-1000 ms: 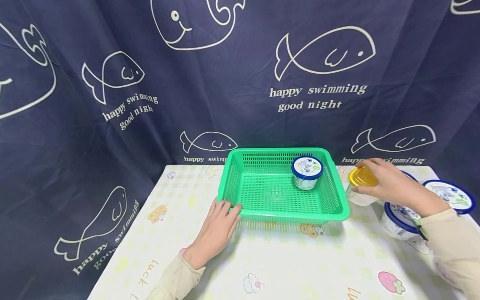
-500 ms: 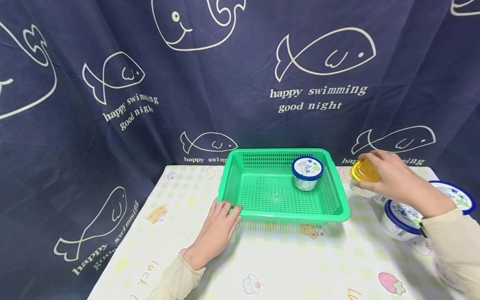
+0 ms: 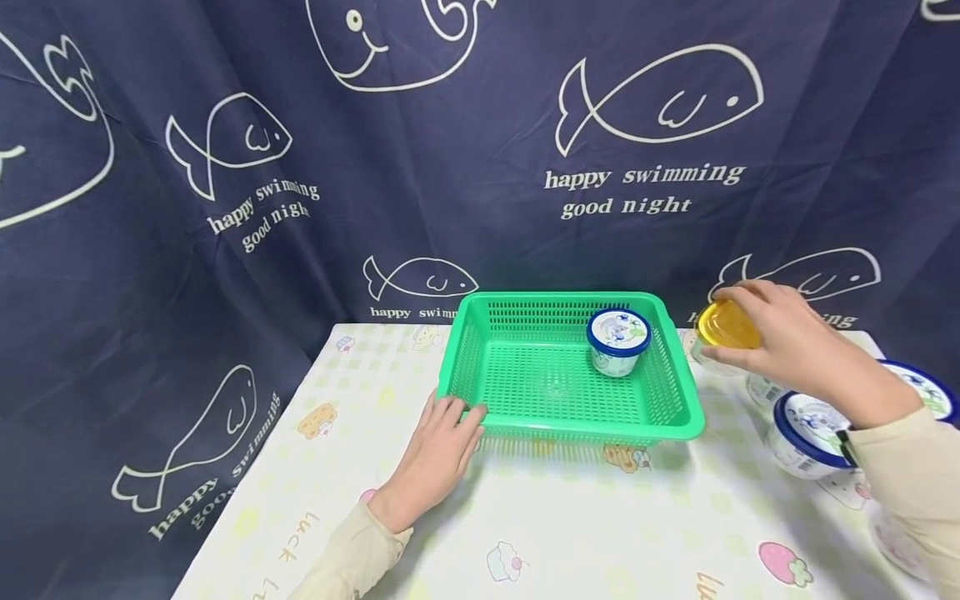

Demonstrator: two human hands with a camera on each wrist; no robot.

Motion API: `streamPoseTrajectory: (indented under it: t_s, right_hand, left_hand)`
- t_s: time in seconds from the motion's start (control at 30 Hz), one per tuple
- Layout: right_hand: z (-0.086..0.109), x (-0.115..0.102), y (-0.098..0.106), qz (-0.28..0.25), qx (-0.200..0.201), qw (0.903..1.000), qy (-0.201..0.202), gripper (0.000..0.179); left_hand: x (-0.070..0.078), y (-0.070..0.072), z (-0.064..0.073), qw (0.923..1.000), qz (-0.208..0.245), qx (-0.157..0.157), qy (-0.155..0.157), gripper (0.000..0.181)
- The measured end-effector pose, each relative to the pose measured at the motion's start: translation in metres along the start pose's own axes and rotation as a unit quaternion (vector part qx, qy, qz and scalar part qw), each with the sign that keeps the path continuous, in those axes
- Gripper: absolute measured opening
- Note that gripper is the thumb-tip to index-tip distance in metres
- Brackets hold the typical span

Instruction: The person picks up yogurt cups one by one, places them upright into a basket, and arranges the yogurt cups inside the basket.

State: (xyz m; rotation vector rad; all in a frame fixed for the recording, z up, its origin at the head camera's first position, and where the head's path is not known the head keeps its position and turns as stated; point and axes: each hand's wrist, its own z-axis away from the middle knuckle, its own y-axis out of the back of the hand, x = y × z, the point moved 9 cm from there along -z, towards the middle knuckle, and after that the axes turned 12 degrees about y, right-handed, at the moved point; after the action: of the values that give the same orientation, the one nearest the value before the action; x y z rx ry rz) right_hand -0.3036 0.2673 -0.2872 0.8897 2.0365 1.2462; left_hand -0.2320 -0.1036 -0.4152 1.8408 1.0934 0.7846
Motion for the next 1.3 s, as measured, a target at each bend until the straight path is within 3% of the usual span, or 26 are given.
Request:
streamPoseTrajectory:
  t_s: [0.53,0.87,1.3]
  right_hand:
    - [-0.011,-0.017,0.014,0.004,0.035,0.9988,0.034,0.070]
    - [-0.016,-0.027,0.011,-0.013,0.014,0.9996,0.020,0.072]
    - [-0.027,-0.053,0.004,-0.025,0.005,0.9986,0.046,0.070]
  left_hand:
    - [0.001,-0.001,0.000,0.9999,-0.006,0.005,-0.008,0.034]
    - [-0.001,-0.001,0.000,1.0000,0.002,0.001,0.002,0.040]
    - [-0.002,-0.003,-0.001,0.9998,-0.008,-0.015,0.007,0.034]
